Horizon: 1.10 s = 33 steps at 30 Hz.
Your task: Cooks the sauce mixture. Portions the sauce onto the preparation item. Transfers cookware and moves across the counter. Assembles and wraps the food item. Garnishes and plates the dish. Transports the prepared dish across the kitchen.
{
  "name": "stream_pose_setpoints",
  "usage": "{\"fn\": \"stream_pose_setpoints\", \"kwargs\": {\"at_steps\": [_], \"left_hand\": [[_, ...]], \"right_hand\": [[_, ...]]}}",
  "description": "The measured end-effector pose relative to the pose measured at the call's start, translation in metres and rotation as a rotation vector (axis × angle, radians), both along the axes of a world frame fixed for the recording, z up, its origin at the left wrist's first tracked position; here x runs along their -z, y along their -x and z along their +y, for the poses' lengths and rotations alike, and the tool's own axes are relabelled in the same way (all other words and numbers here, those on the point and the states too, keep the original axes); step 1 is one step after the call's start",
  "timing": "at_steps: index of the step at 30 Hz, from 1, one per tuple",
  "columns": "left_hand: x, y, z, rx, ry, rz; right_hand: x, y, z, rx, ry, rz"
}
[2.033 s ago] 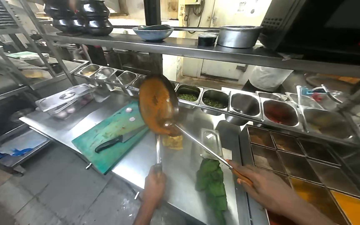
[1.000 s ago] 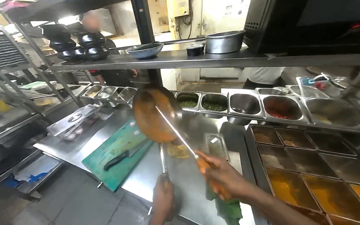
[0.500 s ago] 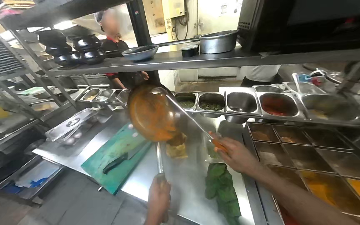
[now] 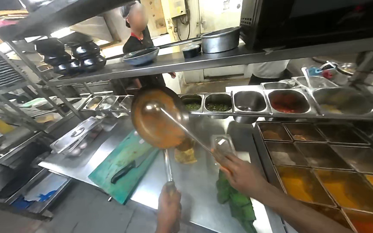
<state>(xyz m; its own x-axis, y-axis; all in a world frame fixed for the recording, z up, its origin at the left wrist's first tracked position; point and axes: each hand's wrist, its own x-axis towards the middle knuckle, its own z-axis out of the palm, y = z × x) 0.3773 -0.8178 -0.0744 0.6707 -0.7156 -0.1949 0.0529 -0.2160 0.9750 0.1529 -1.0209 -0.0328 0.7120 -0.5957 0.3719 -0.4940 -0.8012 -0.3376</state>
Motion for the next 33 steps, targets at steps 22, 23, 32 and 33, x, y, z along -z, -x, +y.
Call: {"fn": "stream_pose_setpoints", "kwargs": {"at_steps": [22,23,32,33], "left_hand": [[0.002,-0.014,-0.007,0.005,0.009,0.020],[0.003,-0.011,-0.009,0.004,0.017,0.016],[0.011,-0.023,-0.018,0.008,-0.029,-0.086],[0.011,-0.024,-0.019,0.011,-0.036,-0.092]], "right_hand": [[-0.024,0.027,-0.028,0.074,-0.155,0.063],[-0.035,0.013,-0.030,0.074,-0.225,0.076],[-0.008,0.081,0.024,-0.048,-0.329,0.227],[-0.007,0.084,0.019,-0.032,-0.243,0.219]]}}
